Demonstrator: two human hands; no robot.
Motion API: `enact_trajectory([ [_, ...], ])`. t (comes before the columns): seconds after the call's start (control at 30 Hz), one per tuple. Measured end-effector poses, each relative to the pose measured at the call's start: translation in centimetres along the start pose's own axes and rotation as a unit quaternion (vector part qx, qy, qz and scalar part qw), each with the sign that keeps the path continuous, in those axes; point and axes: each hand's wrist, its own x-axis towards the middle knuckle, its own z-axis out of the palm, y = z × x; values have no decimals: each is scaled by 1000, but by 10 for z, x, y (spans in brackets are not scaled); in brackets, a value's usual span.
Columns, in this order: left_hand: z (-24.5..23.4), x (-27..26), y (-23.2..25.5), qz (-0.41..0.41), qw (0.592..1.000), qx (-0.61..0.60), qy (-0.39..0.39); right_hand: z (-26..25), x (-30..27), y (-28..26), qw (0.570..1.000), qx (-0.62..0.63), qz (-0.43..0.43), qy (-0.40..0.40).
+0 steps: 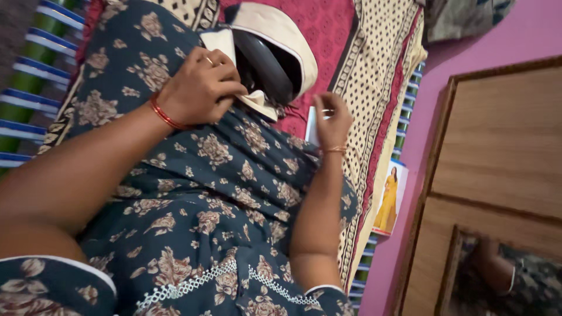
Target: The person disassembles and adjusts components of a safety helmet, including removing and handling the internal harness, and using metal wrenches to tighten or manipulate small fasteners on the helmet shell.
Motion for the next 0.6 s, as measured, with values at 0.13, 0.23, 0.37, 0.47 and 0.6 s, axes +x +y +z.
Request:
enact_trajectory([
  [0.13, -2, 5, 4, 38, 998, 38, -26, -29, 0, 138, 983, -7, 179, -46],
  [0.23, -3, 9, 12, 72, 993, 79, -52, -14, -15, 225, 910, -49, 389, -134],
  [0.37, 0, 12, 16, 74, 992, 81, -66, 16, -32, 246, 912, -217, 308, -160],
  [0.47, 4, 11, 13, 47, 994, 68, -67, 54, -17, 223, 952, -132, 230, -156],
  [0.6, 7, 15, 12, 28, 995, 68, -63, 122, -31, 187, 953, -91, 5, -290],
])
